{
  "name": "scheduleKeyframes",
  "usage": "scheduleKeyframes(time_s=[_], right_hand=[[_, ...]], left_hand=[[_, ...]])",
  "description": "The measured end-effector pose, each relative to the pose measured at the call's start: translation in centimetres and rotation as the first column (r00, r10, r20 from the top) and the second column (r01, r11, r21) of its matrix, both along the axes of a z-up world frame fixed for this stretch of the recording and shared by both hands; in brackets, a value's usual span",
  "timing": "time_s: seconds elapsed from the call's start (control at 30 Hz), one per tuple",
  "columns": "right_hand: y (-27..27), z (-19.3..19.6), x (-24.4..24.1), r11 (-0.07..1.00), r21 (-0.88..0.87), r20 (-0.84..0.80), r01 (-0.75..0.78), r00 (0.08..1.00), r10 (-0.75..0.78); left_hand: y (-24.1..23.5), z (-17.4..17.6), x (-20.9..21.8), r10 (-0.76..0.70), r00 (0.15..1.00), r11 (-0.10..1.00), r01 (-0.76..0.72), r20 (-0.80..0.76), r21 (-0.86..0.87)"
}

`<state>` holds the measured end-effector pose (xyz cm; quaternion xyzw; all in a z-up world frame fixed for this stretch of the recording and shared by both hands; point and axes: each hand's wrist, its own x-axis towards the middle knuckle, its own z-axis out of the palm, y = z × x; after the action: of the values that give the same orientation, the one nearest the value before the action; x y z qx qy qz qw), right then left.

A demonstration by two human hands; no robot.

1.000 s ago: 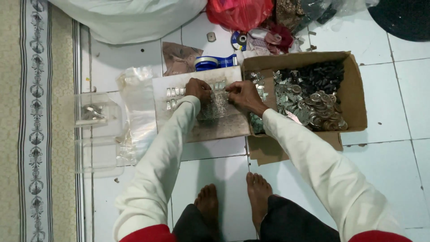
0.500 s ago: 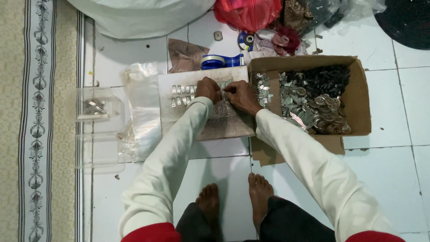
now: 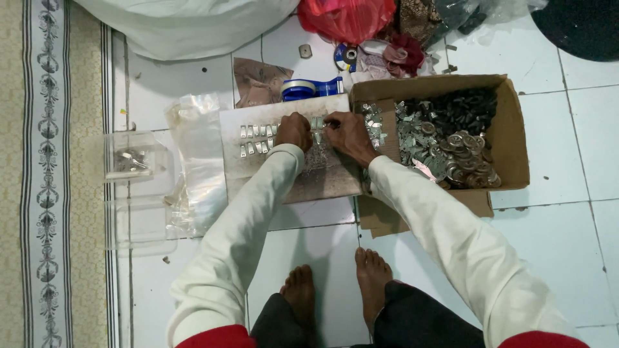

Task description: The person sorts small metal parts from a cardboard box onto a white board, arranging them in neat rows. The person uses both hands to pick up and place the parts.

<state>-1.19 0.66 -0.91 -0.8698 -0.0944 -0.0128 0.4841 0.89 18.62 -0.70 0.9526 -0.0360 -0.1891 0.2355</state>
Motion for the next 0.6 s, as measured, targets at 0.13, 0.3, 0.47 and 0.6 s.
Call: scheduleKeyframes(time_s=[0.13,0.3,0.47,0.6], right_hand=[[-4.5,0.3,0.9,0.995,-0.003,-0.001,0.104,0.995,-0.104],[-10.8,2.4,-0.1,0.971,-0.211,-0.028,0.113,0.992,-0.121],[-14.4,0.3,-3.2,0.890,-0.439,-0.183,-0.126,0.982,0.048],[-14.7,-1.2,-6.1,0.709,-0.684,-0.180,-0.169,0.982,0.060]], left_hand=[[-1.2,3.8,-0.5,-0.003,1.000,1.000,0.003,0.007,-0.021],[-5.8,3.4,-0.3,-0.153,0.983,0.965,0.171,0.105,-0.198],[-13.1,-3.0,-2.0,-0.468,0.823,0.877,0.478,0.321,0.052],[-16.9,-4.4,-3.1,-0.664,0.671,0.742,0.644,0.328,0.185]])
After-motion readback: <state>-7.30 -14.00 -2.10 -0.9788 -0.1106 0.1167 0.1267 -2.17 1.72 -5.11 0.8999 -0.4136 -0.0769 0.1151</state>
